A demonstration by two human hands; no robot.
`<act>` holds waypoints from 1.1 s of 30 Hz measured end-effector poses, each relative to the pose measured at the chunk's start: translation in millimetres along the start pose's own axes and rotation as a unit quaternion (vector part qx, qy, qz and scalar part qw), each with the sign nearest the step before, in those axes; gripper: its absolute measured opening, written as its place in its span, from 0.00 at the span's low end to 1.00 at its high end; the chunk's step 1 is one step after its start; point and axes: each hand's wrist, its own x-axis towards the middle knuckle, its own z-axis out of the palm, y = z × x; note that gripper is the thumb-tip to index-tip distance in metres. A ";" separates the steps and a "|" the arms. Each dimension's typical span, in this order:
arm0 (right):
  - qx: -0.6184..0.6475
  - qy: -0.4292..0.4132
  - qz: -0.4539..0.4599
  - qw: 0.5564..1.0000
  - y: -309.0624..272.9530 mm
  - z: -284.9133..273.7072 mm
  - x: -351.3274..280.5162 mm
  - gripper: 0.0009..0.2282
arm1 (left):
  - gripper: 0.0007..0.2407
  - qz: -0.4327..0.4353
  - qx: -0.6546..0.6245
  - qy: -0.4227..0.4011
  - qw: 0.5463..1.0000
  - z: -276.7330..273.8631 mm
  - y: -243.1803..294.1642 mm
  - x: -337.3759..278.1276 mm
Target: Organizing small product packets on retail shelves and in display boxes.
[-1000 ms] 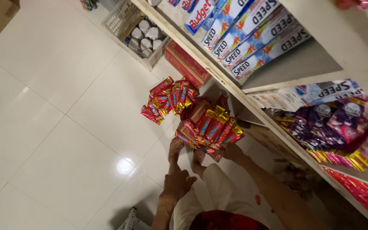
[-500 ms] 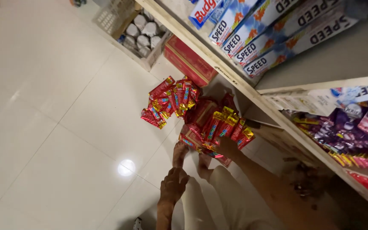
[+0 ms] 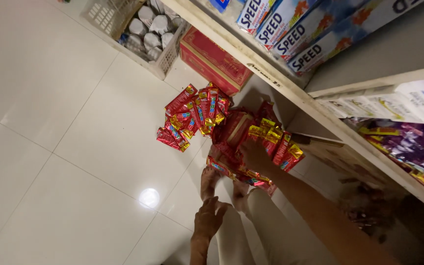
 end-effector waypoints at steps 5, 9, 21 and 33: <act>0.042 0.084 -0.035 0.995 -39.9 23.0 27.7 0.29 | 0.23 -0.011 0.012 -0.013 1.000 4.0 -5.7 11.6; 0.043 0.022 0.043 0.998 -59.0 41.3 43.8 0.36 | 0.20 -0.066 0.012 -0.037 0.997 -13.2 5.4 10.7; 0.056 0.011 0.044 0.997 -70.4 43.7 79.1 0.20 | 0.21 -0.041 0.020 -0.035 0.998 -13.8 -4.9 17.9; 0.014 0.005 0.044 0.999 -92.2 118.2 86.9 0.18 | 0.18 -0.014 0.000 -0.019 1.000 -14.8 -3.6 26.5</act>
